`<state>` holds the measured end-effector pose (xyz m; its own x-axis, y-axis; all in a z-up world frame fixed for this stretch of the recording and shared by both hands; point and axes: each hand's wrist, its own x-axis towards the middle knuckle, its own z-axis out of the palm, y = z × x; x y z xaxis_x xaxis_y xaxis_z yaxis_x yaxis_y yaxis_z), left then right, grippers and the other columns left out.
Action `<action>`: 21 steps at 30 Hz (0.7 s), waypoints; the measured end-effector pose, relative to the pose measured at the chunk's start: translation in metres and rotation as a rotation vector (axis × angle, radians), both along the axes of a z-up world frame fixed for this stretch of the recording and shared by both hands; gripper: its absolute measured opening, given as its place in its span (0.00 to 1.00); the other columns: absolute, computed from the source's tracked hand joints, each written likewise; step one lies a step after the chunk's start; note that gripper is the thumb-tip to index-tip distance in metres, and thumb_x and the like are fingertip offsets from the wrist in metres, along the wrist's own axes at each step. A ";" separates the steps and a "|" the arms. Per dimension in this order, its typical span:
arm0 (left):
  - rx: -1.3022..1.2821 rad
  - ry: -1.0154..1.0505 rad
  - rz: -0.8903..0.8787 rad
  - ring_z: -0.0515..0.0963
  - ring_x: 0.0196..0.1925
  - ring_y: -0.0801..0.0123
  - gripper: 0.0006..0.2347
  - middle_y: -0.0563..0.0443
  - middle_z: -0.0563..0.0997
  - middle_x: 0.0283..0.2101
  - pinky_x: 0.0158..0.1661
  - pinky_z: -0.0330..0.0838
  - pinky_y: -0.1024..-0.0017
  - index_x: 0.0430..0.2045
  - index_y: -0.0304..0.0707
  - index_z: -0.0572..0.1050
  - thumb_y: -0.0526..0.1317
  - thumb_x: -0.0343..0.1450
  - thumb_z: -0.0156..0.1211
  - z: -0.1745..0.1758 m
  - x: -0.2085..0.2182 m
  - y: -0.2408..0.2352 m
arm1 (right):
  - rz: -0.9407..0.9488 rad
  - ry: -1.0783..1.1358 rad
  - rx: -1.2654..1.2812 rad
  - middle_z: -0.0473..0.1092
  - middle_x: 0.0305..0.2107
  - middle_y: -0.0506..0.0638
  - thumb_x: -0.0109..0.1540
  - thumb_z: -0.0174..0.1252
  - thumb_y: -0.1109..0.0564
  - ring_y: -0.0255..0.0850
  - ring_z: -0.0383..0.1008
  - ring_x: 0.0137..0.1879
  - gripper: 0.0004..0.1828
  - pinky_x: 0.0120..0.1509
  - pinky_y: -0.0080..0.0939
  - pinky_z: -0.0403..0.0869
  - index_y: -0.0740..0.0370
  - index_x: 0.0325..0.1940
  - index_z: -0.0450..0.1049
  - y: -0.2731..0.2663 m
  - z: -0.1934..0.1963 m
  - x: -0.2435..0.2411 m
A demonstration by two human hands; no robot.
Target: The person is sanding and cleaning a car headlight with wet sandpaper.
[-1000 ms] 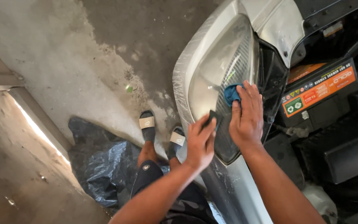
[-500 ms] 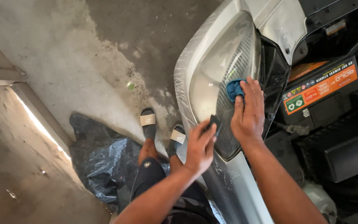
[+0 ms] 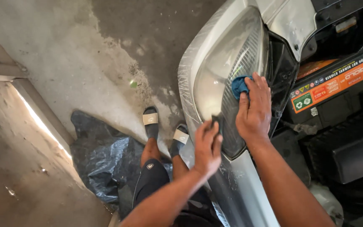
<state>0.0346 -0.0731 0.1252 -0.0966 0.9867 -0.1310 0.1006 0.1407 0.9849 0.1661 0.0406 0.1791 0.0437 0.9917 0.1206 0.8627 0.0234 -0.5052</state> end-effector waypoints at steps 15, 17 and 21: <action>0.023 0.085 -0.055 0.74 0.62 0.46 0.15 0.36 0.74 0.64 0.62 0.69 0.61 0.58 0.39 0.74 0.35 0.76 0.54 -0.006 -0.008 0.011 | 0.026 -0.020 -0.001 0.62 0.70 0.62 0.71 0.54 0.61 0.64 0.58 0.77 0.21 0.81 0.61 0.55 0.64 0.69 0.69 -0.003 -0.005 0.002; 0.046 0.099 -0.008 0.75 0.63 0.47 0.15 0.36 0.76 0.63 0.63 0.68 0.60 0.60 0.39 0.74 0.34 0.77 0.54 -0.056 -0.007 0.063 | 0.019 -0.033 -0.007 0.62 0.70 0.63 0.70 0.54 0.61 0.65 0.58 0.77 0.21 0.81 0.62 0.55 0.64 0.69 0.69 -0.001 -0.006 0.002; 0.009 0.103 0.069 0.76 0.62 0.48 0.15 0.35 0.78 0.61 0.63 0.68 0.59 0.60 0.38 0.74 0.33 0.77 0.56 -0.076 -0.007 0.096 | 0.009 -0.013 -0.020 0.62 0.70 0.62 0.70 0.53 0.61 0.64 0.57 0.77 0.21 0.81 0.62 0.55 0.63 0.68 0.69 -0.002 0.001 -0.004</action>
